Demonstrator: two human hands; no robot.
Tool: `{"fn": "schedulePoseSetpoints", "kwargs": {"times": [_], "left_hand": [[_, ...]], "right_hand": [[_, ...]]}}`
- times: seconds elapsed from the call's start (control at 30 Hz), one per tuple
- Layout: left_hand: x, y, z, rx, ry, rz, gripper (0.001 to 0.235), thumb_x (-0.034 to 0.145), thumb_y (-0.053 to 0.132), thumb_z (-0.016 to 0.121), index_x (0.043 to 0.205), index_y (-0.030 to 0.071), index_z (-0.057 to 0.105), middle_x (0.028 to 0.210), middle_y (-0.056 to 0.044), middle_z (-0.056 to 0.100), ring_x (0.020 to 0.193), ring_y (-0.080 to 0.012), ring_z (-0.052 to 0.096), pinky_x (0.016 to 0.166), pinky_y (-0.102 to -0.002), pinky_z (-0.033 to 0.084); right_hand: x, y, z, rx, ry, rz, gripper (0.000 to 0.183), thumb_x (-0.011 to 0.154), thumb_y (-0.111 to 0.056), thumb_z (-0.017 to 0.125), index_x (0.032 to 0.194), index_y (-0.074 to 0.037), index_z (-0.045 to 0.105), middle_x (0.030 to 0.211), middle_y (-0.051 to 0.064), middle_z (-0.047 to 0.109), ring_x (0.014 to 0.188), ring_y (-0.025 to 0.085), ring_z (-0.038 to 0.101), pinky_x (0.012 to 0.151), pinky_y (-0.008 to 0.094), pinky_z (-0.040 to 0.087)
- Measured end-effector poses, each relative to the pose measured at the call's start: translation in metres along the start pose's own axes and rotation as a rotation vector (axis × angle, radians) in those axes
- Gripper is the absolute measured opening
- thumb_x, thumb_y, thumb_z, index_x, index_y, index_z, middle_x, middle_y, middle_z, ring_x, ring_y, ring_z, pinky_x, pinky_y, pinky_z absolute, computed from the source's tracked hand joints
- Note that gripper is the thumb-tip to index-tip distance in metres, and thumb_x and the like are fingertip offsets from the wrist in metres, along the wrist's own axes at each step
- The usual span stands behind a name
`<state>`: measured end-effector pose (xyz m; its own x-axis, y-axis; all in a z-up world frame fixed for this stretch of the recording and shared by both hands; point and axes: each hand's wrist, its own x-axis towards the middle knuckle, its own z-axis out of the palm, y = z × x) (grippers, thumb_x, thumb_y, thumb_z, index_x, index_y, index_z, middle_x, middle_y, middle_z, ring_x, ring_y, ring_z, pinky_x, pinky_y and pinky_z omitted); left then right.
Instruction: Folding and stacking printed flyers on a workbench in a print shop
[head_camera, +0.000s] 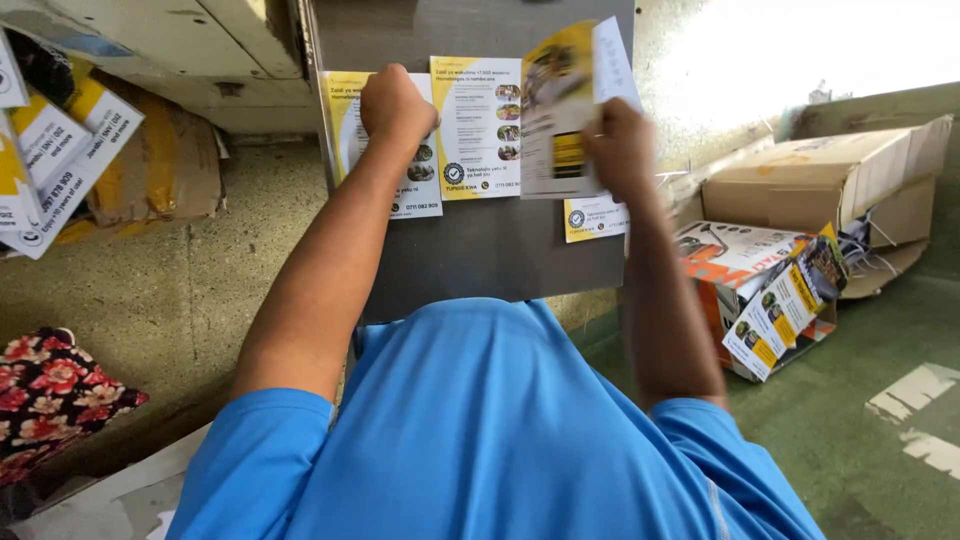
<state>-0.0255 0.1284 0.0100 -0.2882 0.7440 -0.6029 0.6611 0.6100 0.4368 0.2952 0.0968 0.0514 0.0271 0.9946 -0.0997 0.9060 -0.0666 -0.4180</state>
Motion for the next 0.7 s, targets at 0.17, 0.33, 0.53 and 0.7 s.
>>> {"fn": "schedulePoseSetpoints", "kwargs": {"times": [0.17, 0.33, 0.53, 0.7], "left_hand": [[0.018, -0.011, 0.009, 0.087, 0.047, 0.068, 0.064, 0.060, 0.031, 0.103, 0.111, 0.007, 0.073, 0.114, -0.017, 0.075, 0.106, -0.0366, 0.073, 0.084, -0.046, 0.064], [0.009, -0.011, 0.007, 0.043, 0.022, 0.073, 0.041, 0.066, 0.013, 0.096, 0.093, 0.006, 0.066, 0.097, -0.013, 0.072, 0.088, -0.0342, 0.071, 0.062, -0.046, 0.060], [0.001, -0.001, 0.001, 0.026, -0.001, 0.027, 0.047, 0.063, 0.017, 0.101, 0.097, 0.006, 0.070, 0.102, -0.012, 0.075, 0.094, -0.0309, 0.074, 0.064, -0.041, 0.065], [0.012, -0.016, 0.018, 0.077, 0.096, 0.091, 0.050, 0.064, 0.020, 0.095, 0.108, 0.009, 0.074, 0.108, -0.015, 0.075, 0.100, -0.0381, 0.074, 0.079, -0.047, 0.064]], "right_hand": [[-0.012, 0.089, -0.105, 0.063, -0.108, -0.066, 0.017, 0.098, -0.010, 0.063, 0.085, -0.004, 0.053, 0.078, 0.005, 0.044, 0.076, 0.017, 0.038, 0.064, 0.040, 0.030], [-0.069, 0.094, -0.085, -0.458, 0.140, -0.148, 0.009, 0.095, -0.011, 0.067, 0.103, -0.012, 0.063, 0.074, 0.005, 0.062, 0.060, 0.021, 0.056, 0.052, 0.040, 0.042], [-0.102, 0.042, 0.039, -0.827, -0.373, -0.147, 0.025, 0.100, -0.023, 0.067, 0.111, -0.001, 0.067, 0.117, 0.017, 0.061, 0.081, 0.030, 0.066, 0.057, 0.041, 0.057], [-0.050, -0.003, 0.036, -0.401, -0.175, 0.050, 0.055, 0.098, -0.052, 0.072, 0.121, -0.003, 0.068, 0.106, 0.024, 0.069, 0.089, 0.043, 0.071, 0.070, 0.054, 0.057]]}}
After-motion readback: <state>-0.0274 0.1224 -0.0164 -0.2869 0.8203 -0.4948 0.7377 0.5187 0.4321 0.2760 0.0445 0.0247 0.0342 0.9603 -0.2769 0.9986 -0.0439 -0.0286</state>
